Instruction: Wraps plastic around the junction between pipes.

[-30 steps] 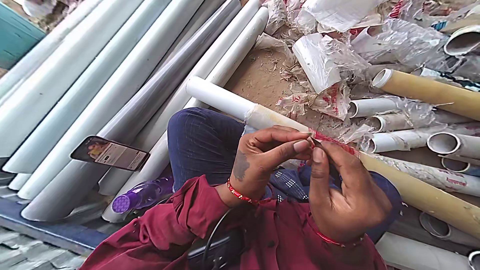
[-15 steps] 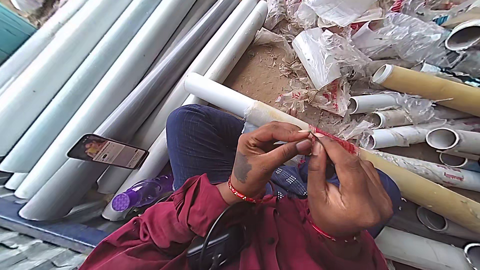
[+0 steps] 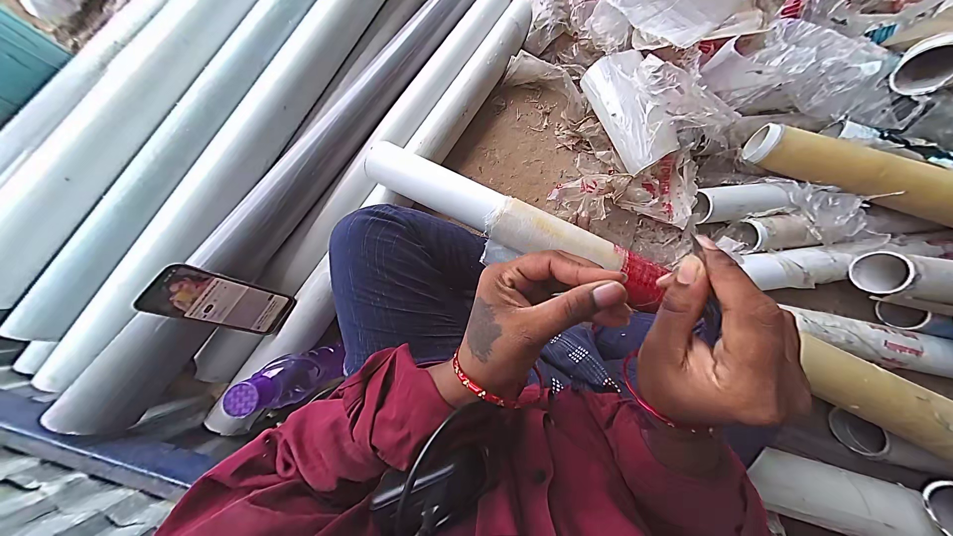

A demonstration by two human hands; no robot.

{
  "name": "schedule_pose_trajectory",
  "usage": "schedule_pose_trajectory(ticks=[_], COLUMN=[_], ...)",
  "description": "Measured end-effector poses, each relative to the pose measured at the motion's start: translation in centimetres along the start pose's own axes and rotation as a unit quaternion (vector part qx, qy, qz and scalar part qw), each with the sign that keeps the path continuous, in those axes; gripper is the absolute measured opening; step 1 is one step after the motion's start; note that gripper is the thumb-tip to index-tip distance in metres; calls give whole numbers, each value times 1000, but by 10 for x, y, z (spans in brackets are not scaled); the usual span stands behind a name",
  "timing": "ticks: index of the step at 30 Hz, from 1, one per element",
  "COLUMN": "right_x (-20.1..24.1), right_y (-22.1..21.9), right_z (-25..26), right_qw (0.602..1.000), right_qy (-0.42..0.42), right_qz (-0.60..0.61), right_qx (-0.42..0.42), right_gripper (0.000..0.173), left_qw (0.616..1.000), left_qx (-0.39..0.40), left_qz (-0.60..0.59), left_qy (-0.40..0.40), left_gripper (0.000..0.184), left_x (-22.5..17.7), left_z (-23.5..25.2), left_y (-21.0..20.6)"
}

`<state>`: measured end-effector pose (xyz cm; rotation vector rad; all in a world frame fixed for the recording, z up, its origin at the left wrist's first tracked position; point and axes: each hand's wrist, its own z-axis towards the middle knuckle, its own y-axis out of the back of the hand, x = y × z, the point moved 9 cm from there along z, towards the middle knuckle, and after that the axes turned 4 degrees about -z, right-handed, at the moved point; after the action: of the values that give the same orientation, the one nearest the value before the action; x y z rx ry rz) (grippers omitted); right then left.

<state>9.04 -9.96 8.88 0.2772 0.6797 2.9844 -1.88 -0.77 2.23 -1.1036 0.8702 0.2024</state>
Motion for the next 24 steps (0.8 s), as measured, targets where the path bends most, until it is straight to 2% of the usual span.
schedule_pose_trajectory(ticks=[3, 6, 7, 9, 10, 11, 13, 15, 17, 20, 24], right_x=[-41, -98, -119, -156, -170, -180, -194, -196, -193, -192, -192], right_y=[-30, -87, -108, -144, -158, -169, -182, -189, -192, -193, -194], right_z=[-5, -32, -48, -85, -104, -122, -148, -156, -155, -156, -157], right_qw=[998, 981, 968, 928, 897, 859, 806, 789, 789, 796, 791], right_qy=[-45, -101, -130, -193, -229, -265, -299, -288, -276, -272, -276], right_qz=[-42, -109, -114, -119, -126, -138, -160, -178, -186, -192, -197], right_qx=[9, 127, 182, 297, 357, 415, 486, 513, 516, 506, 510], right_gripper=[25, 27, 30, 32, 33, 34, 33, 32, 32, 32, 33], left_qw=[999, 998, 998, 994, 982, 955, 875, 802, 759, 749, 754], left_qx=[-30, -37, -27, -23, -38, -62, -101, -117, -131, -157, -161], left_qz=[-3, -22, -11, 98, 187, 288, 472, 585, 632, 631, 633], left_qy=[22, 48, 53, 33, 3, -28, -37, 28, 88, 128, 69], left_gripper=[9, 10, 17, 49, 56, 55, 35, 21, 22, 21, 17], left_x=[3, 8, 10, 12, 11, 12, 26, 50, 68, 80, 83], left_z=[2, 3, 5, 17, 26, 36, 55, 68, 71, 65, 63], left_y=[8, 10, 11, 27, 43, 63, 111, 159, 191, 210, 205])
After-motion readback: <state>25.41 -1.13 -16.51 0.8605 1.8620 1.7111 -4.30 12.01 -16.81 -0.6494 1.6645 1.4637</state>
